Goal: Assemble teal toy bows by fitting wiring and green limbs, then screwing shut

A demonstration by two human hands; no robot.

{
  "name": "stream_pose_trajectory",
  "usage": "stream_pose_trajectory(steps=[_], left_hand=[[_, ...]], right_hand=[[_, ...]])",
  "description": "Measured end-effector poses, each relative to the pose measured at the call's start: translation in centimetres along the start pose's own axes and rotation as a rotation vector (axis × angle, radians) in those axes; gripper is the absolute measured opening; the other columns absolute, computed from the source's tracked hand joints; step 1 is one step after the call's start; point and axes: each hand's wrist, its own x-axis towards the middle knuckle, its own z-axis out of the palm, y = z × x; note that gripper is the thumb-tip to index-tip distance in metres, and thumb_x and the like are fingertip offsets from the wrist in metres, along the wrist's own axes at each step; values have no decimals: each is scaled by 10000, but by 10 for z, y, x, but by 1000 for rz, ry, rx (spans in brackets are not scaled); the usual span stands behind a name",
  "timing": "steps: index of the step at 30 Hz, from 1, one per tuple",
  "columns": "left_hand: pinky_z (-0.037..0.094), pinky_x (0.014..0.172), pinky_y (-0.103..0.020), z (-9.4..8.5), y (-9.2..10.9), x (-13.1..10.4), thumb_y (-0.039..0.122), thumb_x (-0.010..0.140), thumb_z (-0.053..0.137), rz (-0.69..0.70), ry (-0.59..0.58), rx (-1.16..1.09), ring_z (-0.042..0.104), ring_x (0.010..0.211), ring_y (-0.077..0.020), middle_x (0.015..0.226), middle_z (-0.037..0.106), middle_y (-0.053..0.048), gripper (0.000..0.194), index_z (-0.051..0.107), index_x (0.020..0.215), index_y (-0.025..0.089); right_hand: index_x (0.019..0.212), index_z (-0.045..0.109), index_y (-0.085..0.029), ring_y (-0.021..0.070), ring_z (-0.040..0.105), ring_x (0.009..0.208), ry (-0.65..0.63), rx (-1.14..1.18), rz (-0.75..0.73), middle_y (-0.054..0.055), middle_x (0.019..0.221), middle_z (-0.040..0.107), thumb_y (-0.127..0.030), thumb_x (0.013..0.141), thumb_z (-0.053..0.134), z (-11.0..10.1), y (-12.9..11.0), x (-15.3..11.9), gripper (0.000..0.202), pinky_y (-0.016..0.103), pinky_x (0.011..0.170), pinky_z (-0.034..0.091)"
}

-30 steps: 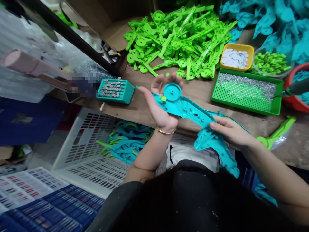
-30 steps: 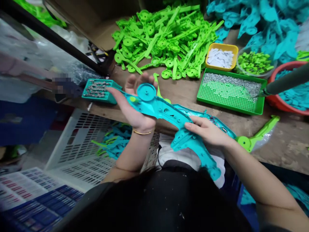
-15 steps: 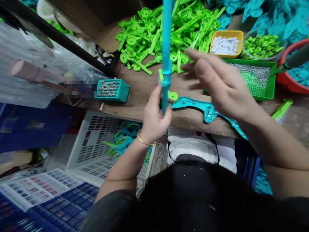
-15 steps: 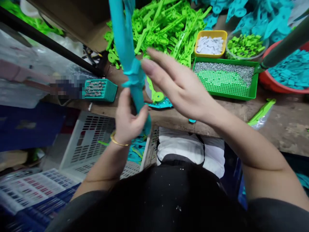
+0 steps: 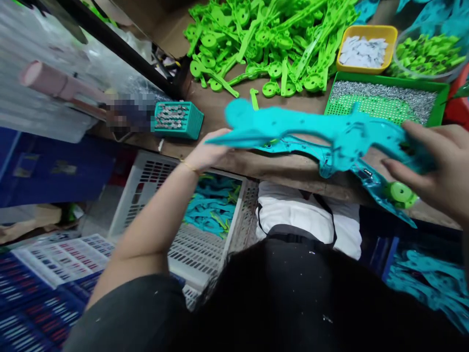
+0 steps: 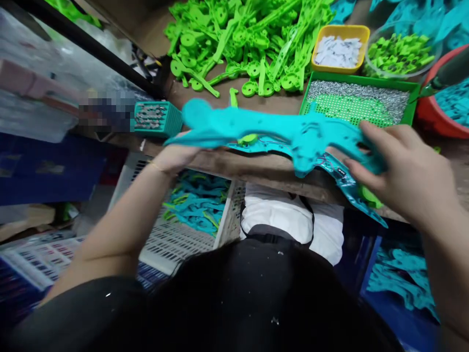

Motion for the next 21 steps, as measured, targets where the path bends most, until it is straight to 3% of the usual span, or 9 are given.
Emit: stream_pose_trajectory(steps=[4, 6, 8, 10, 13, 21], left_hand=[[547, 883, -301, 53, -13, 18, 287, 758, 775, 100, 154, 61, 677, 929, -182, 973, 698, -48, 545, 563, 1232, 120], [518, 899, -333, 73, -13, 20, 326, 717, 814, 131, 214, 90, 671, 917, -214, 925, 668, -36, 657, 514, 1274, 147], [500, 896, -343, 84, -10, 20, 346, 711, 812, 113, 241, 82, 660, 880, -228, 842, 632, -10, 646, 511, 1254, 167], [484, 907, -344, 87, -9, 17, 340, 705, 803, 100, 262, 43, 649, 858, -234, 784, 600, 7, 595, 533, 1212, 182], [461, 929, -337, 83, -12, 9, 321, 670, 808, 120, 292, -25, 635, 855, -233, 748, 578, 19, 572, 571, 1174, 192], [469, 842, -290, 73, -24, -20, 390, 695, 791, 100, 266, -60, 597, 749, -170, 734, 622, 29, 611, 558, 1229, 207]], right_hand=[[1318, 620, -223, 311, 671, 949, -211, 45, 282, 131, 1141, 709, -771, 808, 420, 13, 34, -18, 775, 381, 687, 445], [1271, 659, -247, 312, 676, 950, -300, 87, 369, 105, 1146, 721, -809, 742, 455, 22, 38, -21, 798, 391, 736, 462], [1264, 665, -249, 317, 666, 1015, -342, 120, 409, 100, 1178, 714, -792, 727, 502, 26, 37, -21, 781, 394, 803, 470], [1291, 649, -244, 309, 649, 1076, -377, 120, 425, 103, 1225, 696, -703, 761, 557, 26, 33, -19, 707, 383, 846, 467], [1343, 610, -244, 277, 660, 997, -433, 111, 448, 107, 1237, 689, -565, 799, 609, 25, 30, -16, 632, 366, 836, 465], [1342, 604, -249, 255, 637, 899, -450, 118, 382, 111, 1214, 690, -581, 823, 591, 28, 25, -15, 617, 365, 816, 450]])
